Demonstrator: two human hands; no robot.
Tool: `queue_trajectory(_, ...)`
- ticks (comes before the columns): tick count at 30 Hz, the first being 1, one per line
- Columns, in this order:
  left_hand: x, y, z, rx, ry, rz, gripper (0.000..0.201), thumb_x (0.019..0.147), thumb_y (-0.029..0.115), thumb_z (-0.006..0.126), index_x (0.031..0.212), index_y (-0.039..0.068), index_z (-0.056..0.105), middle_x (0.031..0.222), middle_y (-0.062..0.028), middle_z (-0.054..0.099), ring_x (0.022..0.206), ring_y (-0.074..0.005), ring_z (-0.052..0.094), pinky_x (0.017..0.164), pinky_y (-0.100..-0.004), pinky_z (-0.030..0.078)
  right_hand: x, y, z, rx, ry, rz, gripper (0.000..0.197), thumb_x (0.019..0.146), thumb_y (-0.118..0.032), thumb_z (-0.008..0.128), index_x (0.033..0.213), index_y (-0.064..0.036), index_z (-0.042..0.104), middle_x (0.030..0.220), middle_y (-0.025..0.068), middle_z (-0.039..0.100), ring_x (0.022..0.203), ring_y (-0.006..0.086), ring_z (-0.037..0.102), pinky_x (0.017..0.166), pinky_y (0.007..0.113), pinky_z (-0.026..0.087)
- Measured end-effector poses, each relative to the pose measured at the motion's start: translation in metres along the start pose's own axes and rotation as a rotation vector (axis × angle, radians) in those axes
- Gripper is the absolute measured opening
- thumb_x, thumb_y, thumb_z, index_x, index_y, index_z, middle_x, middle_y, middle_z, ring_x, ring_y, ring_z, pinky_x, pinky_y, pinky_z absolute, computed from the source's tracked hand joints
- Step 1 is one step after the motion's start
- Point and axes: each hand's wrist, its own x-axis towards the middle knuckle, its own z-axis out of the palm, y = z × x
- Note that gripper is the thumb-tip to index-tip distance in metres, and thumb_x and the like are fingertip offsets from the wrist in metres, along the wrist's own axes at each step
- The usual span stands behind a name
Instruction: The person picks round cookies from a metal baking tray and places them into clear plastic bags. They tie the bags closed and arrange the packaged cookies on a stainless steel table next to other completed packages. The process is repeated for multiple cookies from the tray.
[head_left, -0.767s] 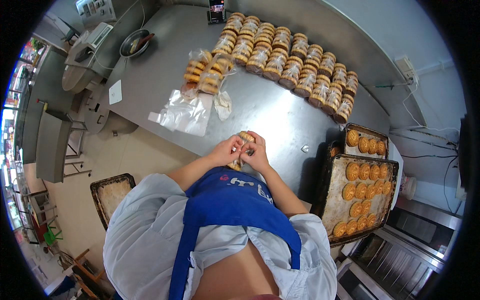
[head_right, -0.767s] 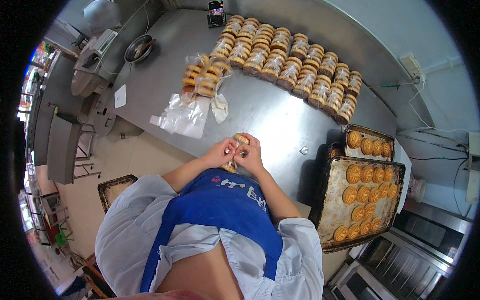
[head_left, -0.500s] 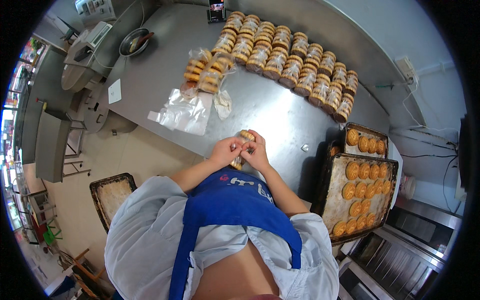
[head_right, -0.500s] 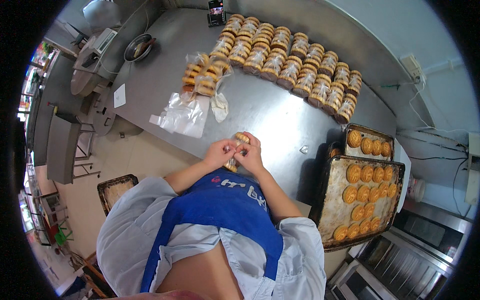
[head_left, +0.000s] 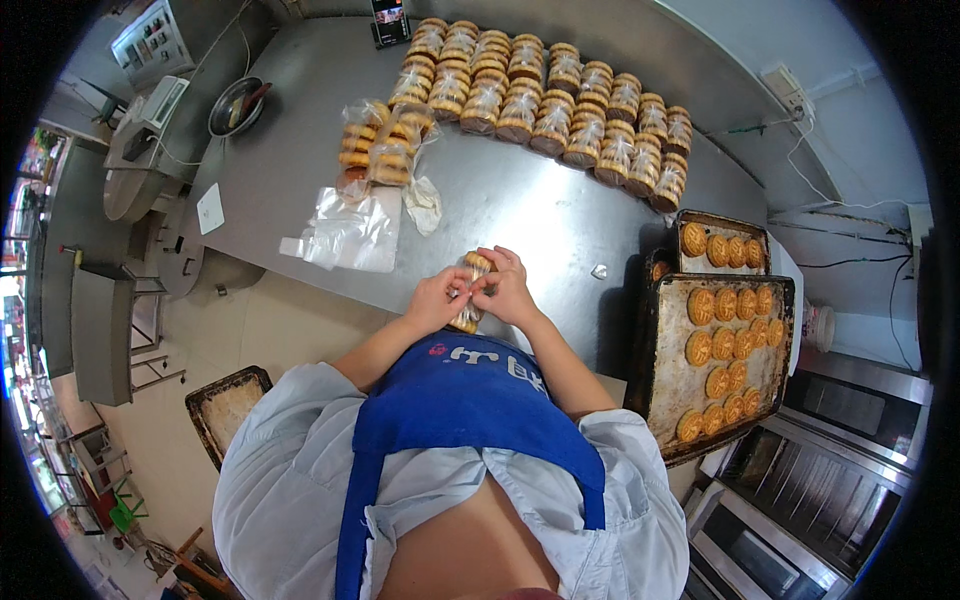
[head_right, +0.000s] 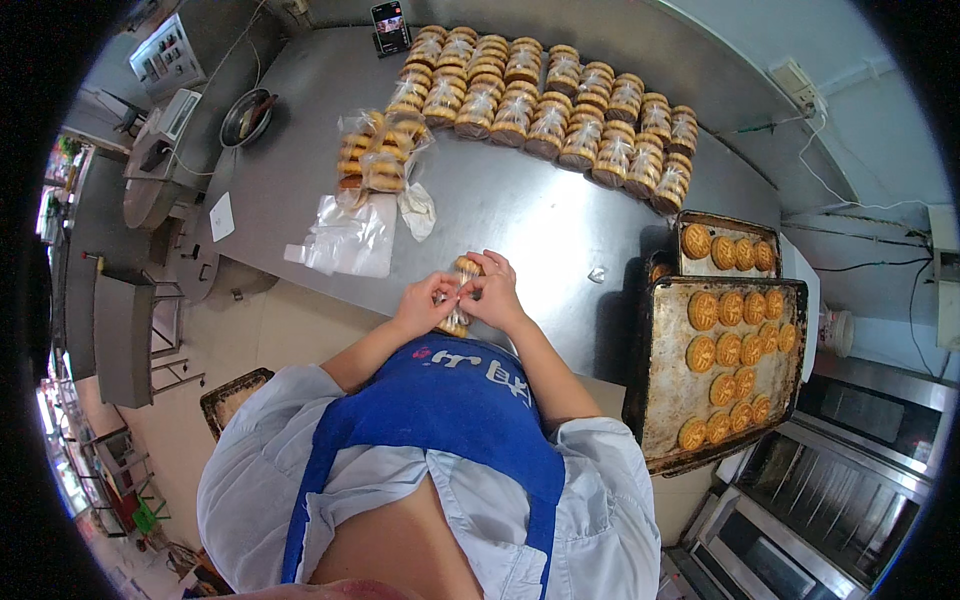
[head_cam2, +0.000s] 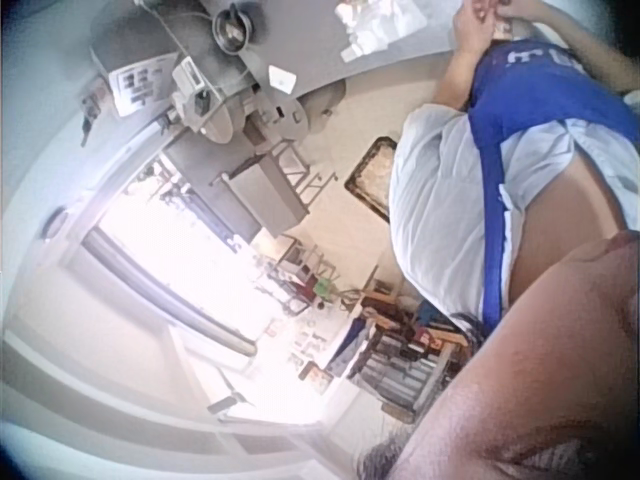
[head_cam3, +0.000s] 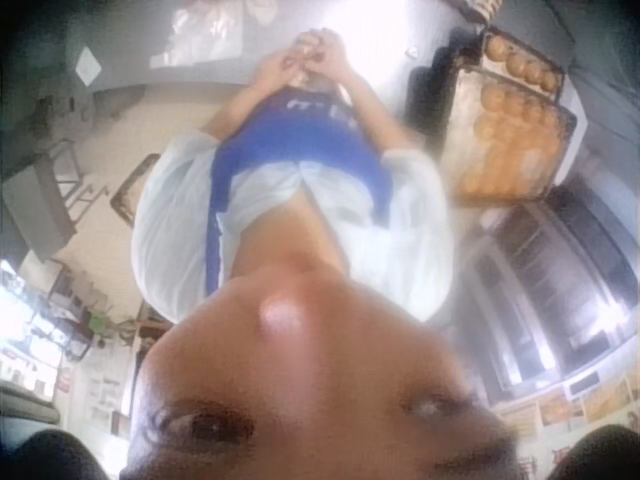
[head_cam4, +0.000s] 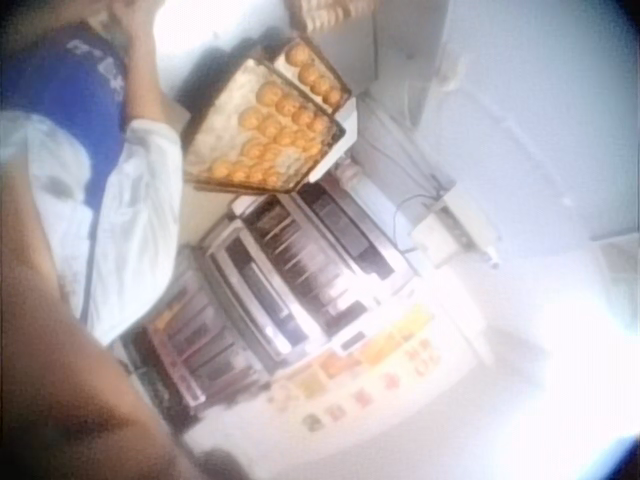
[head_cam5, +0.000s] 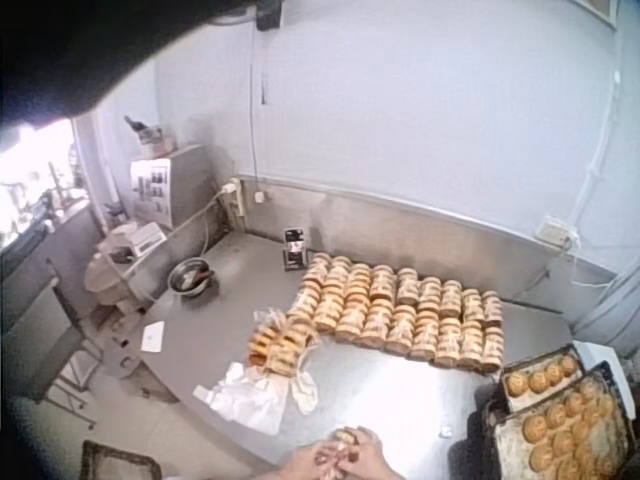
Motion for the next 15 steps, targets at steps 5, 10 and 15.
queue_trajectory(5,-0.011,-0.014,-0.017,0.172,-0.158,0.121,0.025,0.078,0.012,0.071,0.102,0.006,0.067,0.075,-0.0097,0.065,0.069,-0.0234,0.063,0.068,-0.0321,0.052,-0.002,-0.018,-0.010,-0.246,0.165,-0.192,0.010,0.060,-0.015,0.071,0.065,-0.0085,0.065,0.114,0.0081,0.059,0.117,0.0325,0.047,0.097,0.044,0.036)
queue_trajectory(10,-0.004,-0.017,-0.027,0.107,-0.285,-0.110,0.050,0.076,0.020,0.077,0.120,0.007,0.059,0.098,-0.0090,0.065,0.086,-0.0185,0.063,0.076,-0.0306,0.051,-0.015,-0.020,0.004,-0.093,0.320,0.021,0.027,0.068,-0.011,0.071,0.091,-0.0024,0.062,0.105,0.0130,0.059,0.102,0.0284,0.055,0.088,0.038,0.044)
queue_trajectory(15,0.029,-0.049,0.000,-0.509,-0.339,-0.453,0.080,0.072,0.031,0.079,0.134,-0.002,0.042,0.121,-0.0169,0.058,0.110,-0.0221,0.058,0.093,-0.0319,0.046,-0.018,-0.007,0.020,1.109,0.005,1.167,0.056,0.089,-0.049,0.058,0.124,-0.0069,0.049,0.114,0.0080,0.053,0.107,0.0206,0.049,0.089,0.034,0.041)
